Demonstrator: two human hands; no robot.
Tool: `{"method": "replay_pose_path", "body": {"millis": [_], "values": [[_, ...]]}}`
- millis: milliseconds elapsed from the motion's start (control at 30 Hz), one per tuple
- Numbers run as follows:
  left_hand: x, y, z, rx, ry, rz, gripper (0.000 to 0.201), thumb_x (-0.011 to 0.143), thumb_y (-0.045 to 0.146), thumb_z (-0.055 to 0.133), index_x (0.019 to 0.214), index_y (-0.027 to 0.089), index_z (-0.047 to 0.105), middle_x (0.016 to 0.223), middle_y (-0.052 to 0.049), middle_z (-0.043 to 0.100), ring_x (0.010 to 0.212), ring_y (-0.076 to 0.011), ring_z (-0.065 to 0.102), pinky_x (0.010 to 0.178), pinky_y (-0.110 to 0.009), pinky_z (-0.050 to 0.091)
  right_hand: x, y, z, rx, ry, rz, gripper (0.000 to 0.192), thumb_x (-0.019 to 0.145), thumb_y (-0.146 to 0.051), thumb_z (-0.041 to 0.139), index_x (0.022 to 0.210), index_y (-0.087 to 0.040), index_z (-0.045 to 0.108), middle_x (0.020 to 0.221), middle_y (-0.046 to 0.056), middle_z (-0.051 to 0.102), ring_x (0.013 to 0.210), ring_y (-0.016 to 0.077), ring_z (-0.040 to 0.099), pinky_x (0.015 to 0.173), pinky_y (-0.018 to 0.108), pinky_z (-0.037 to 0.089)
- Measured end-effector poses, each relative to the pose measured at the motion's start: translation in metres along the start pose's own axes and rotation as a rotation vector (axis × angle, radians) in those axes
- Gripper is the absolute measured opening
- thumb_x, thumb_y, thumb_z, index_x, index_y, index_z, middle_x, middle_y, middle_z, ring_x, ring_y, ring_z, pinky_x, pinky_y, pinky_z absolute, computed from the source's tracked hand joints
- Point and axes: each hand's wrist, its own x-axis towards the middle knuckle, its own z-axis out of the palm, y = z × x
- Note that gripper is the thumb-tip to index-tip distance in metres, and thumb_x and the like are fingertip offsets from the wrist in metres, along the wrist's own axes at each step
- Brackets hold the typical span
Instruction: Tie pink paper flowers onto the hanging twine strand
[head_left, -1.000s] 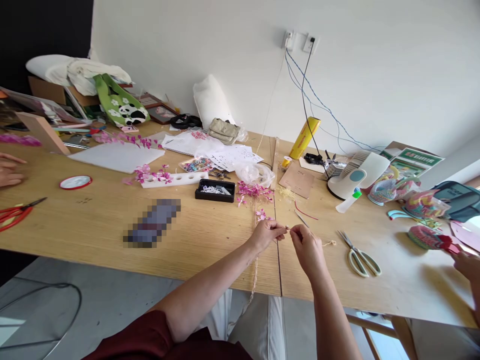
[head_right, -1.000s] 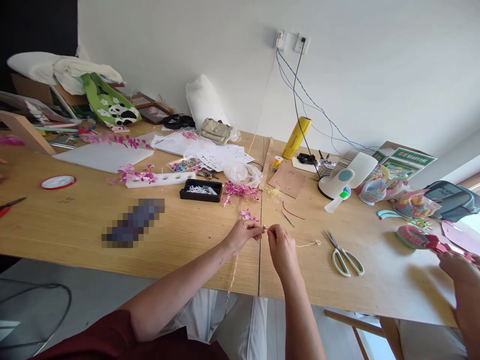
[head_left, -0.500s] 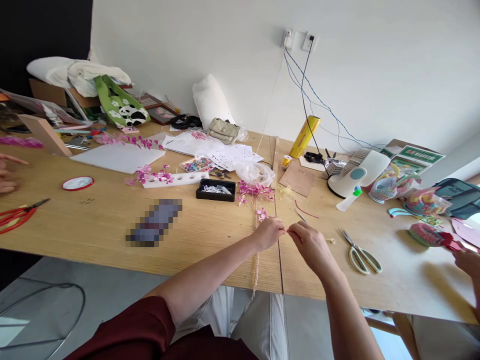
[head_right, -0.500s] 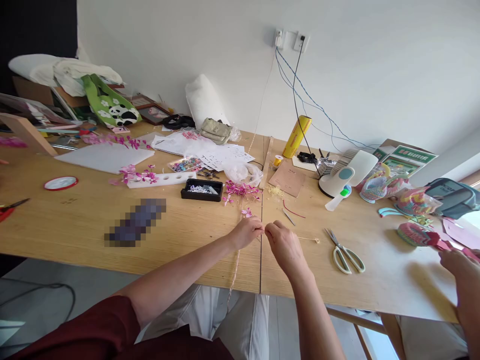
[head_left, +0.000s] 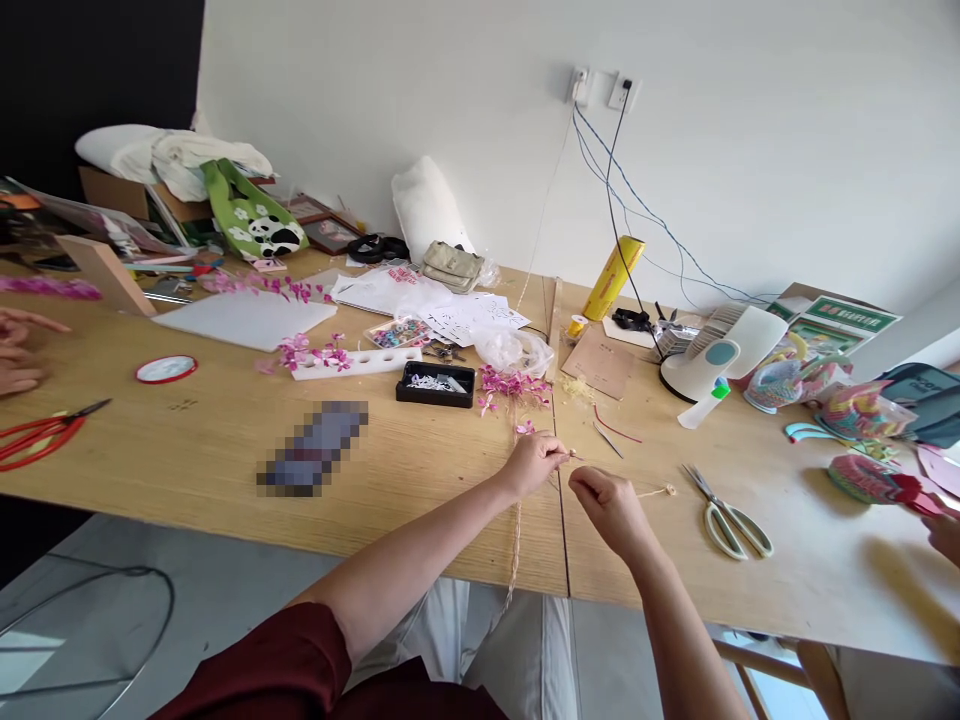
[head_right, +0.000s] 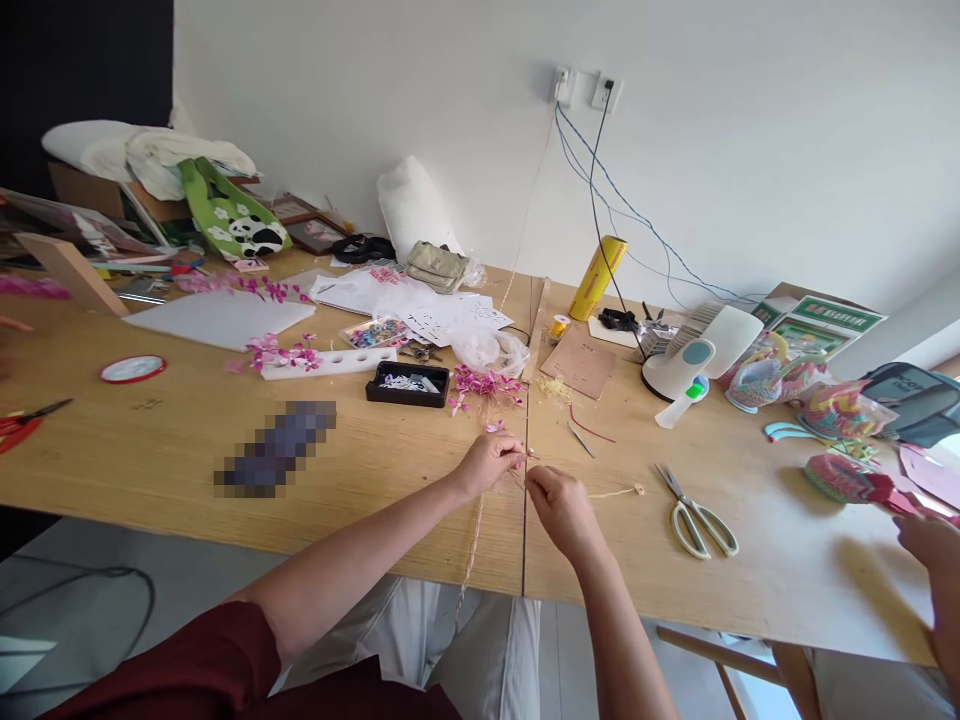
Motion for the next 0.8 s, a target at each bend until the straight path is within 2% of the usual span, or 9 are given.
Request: {"method": "replay_pose_path", "body": {"millis": [100, 167, 233, 300, 433, 533, 600, 700, 800], "values": [[0.001, 0.004, 0.004, 0.156, -0.11, 0.083, 0.022, 0.077, 0.012, 0.047, 0.056, 0.014, 0.056, 0.066, -0.001, 0.053, 0.067, -0.0118, 0.05, 0.067, -0.024, 0.038, 0.006, -0.01, -0.017, -0.173, -0.04, -0.028, 0.024, 0.085, -0.023, 0.036, 0.068, -0.019, 0.053, 0.063, 0.0, 0.052, 0.055, 0.0108, 0.044, 0.052, 0.021, 0.028], [0.001, 0.009, 0.006, 0.183, -0.217, 0.141, 0.022, 0.077, 0.011, 0.048, 0.059, 0.015, 0.058, 0.068, -0.002, 0.054, 0.068, -0.0122, 0.05, 0.069, -0.024, 0.039, 0.014, -0.007, -0.03, -0.2, -0.056, -0.048, 0.022, 0.084, -0.022, 0.038, 0.069, -0.019, 0.053, 0.065, 0.0, 0.053, 0.057, 0.0109, 0.045, 0.052, 0.021, 0.028], [-0.001, 0.014, 0.006, 0.123, -0.305, 0.191, 0.019, 0.078, 0.015, 0.05, 0.063, 0.015, 0.061, 0.072, -0.002, 0.056, 0.071, -0.0122, 0.052, 0.07, -0.024, 0.039, 0.019, 0.003, -0.038, -0.113, -0.059, -0.062, 0.02, 0.083, -0.022, 0.04, 0.068, -0.019, 0.053, 0.066, 0.0, 0.054, 0.059, 0.011, 0.047, 0.055, 0.02, 0.03], [-0.004, 0.018, 0.004, 0.022, -0.329, 0.214, 0.017, 0.08, 0.021, 0.051, 0.069, 0.015, 0.063, 0.074, -0.003, 0.057, 0.072, -0.0118, 0.053, 0.069, -0.022, 0.04, 0.02, 0.017, -0.037, 0.031, -0.043, -0.035, 0.02, 0.083, -0.024, 0.041, 0.068, -0.019, 0.053, 0.065, -0.001, 0.053, 0.061, 0.0109, 0.047, 0.057, 0.02, 0.033], [-0.006, 0.018, -0.001, -0.086, -0.161, 0.178, 0.018, 0.08, 0.025, 0.053, 0.07, 0.014, 0.063, 0.068, -0.003, 0.056, 0.067, -0.0109, 0.052, 0.064, -0.021, 0.04, 0.007, 0.03, -0.011, 0.195, 0.004, 0.072, 0.022, 0.083, -0.03, 0.041, 0.068, -0.018, 0.052, 0.059, -0.002, 0.048, 0.057, 0.0107, 0.044, 0.055, 0.019, 0.034], [-0.005, 0.012, -0.001, -0.027, -0.021, 0.14, 0.019, 0.079, 0.022, 0.053, 0.063, 0.013, 0.059, 0.065, -0.002, 0.053, 0.065, -0.0106, 0.05, 0.064, -0.022, 0.039, -0.006, 0.019, 0.004, 0.14, 0.035, 0.066, 0.026, 0.085, -0.031, 0.037, 0.069, -0.018, 0.052, 0.058, -0.002, 0.048, 0.056, 0.0108, 0.043, 0.054, 0.02, 0.033], [-0.004, 0.008, 0.001, 0.049, -0.02, 0.124, 0.02, 0.08, 0.02, 0.051, 0.063, 0.014, 0.059, 0.066, -0.001, 0.052, 0.066, -0.0106, 0.049, 0.065, -0.022, 0.038, -0.009, 0.006, 0.003, 0.023, 0.014, 0.028, 0.026, 0.085, -0.028, 0.036, 0.068, -0.019, 0.053, 0.059, -0.002, 0.05, 0.054, 0.0107, 0.043, 0.053, 0.02, 0.032], [-0.002, 0.005, 0.004, 0.159, -0.156, 0.16, 0.022, 0.081, 0.017, 0.047, 0.064, 0.015, 0.06, 0.069, -0.002, 0.052, 0.069, -0.0115, 0.049, 0.066, -0.023, 0.038, -0.003, -0.007, -0.017, -0.171, -0.044, -0.021, 0.023, 0.084, -0.023, 0.037, 0.068, -0.02, 0.053, 0.06, -0.001, 0.052, 0.052, 0.0106, 0.042, 0.049, 0.021, 0.026], [-0.004, 0.01, 0.005, 0.155, -0.327, 0.25, 0.022, 0.081, 0.019, 0.048, 0.065, 0.015, 0.062, 0.072, -0.003, 0.053, 0.07, -0.0119, 0.051, 0.067, -0.023, 0.038, 0.008, -0.002, -0.037, -0.17, -0.083, -0.046, 0.021, 0.082, -0.022, 0.039, 0.068, -0.021, 0.054, 0.063, -0.001, 0.053, 0.055, 0.0111, 0.044, 0.05, 0.021, 0.026]]}}
